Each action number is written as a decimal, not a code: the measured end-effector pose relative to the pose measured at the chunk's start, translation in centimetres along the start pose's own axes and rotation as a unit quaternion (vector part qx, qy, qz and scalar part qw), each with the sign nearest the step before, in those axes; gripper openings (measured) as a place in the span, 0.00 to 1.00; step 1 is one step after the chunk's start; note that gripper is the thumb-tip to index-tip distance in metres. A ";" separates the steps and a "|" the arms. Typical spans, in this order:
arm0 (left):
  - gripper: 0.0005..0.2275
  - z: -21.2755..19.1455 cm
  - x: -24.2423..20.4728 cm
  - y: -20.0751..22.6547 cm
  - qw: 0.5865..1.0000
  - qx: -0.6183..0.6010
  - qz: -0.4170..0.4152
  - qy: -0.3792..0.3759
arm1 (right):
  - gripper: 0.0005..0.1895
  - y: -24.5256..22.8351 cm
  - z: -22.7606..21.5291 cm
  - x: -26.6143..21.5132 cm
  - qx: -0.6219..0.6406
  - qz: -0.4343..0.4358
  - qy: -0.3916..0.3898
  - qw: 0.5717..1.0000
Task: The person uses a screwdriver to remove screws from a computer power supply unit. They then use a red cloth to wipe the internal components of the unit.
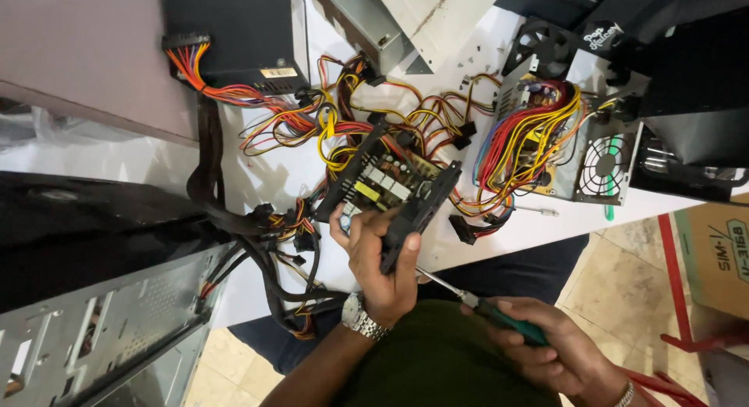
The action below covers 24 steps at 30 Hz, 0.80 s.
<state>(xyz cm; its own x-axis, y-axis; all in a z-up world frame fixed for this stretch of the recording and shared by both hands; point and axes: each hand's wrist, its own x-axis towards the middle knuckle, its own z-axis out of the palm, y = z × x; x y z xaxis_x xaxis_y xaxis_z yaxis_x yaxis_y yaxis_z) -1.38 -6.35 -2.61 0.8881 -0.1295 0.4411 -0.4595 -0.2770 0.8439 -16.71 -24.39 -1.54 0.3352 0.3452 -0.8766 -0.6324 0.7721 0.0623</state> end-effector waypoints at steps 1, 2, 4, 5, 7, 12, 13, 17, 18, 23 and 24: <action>0.11 0.2 -0.1 -0.2 1.000 -0.001 0.000 -0.002 | 0.26 0.2 0.1 0.1 0.002 -0.001 0.001 1.000; 0.11 0.3 -0.2 -0.4 1.000 0.000 0.009 0.002 | 0.26 0.4 0.2 0.2 -0.043 -0.036 0.001 0.998; 0.11 0.5 -0.5 -0.7 1.000 0.001 0.016 0.006 | 0.26 1.1 -0.6 1.0 -0.087 -0.071 0.001 0.994; 0.11 0.6 -0.6 -0.7 1.000 0.003 0.016 0.011 | 0.24 1.5 -1.5 1.8 -0.327 -0.238 0.046 0.913; 0.11 0.7 -0.5 -0.8 1.000 0.004 0.015 0.018 | 0.24 1.9 -2.2 2.2 -0.537 -0.382 0.085 0.747; 0.11 0.0 0.5 0.4 1.000 0.010 -0.015 0.002 | 0.27 2.3 -1.5 0.6 -0.536 -0.421 0.178 0.710; 0.11 0.3 0.6 0.3 1.000 0.010 -0.015 0.001 | 0.27 1.2 -0.9 0.3 -0.535 -0.422 0.178 0.710; 0.12 0.8 0.3 0.3 1.000 -0.006 -0.018 0.021 | 0.19 -0.1 0.5 -0.7 -0.358 -0.237 0.127 0.894; 0.12 0.8 0.4 0.3 0.999 -0.004 -0.022 0.025 | 0.20 -0.1 0.9 -0.7 -0.361 -0.238 0.152 0.889; 0.12 0.4 0.3 0.3 0.999 -0.001 -0.030 0.020 | 0.12 2.0 2.0 -0.7 -0.624 -0.686 0.174 0.330; 0.12 0.5 0.3 0.4 0.999 -0.005 -0.039 0.025 | 0.15 2.6 1.2 -0.1 -0.581 -0.656 0.241 0.417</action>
<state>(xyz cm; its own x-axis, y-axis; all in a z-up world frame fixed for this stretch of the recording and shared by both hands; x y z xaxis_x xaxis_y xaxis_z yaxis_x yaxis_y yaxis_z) -1.26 -6.95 -2.25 0.9194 -0.0597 0.3889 -0.3897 -0.2743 0.8792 -17.55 -21.82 -0.70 0.9227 -0.3315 0.1969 -0.1303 -0.7488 -0.6499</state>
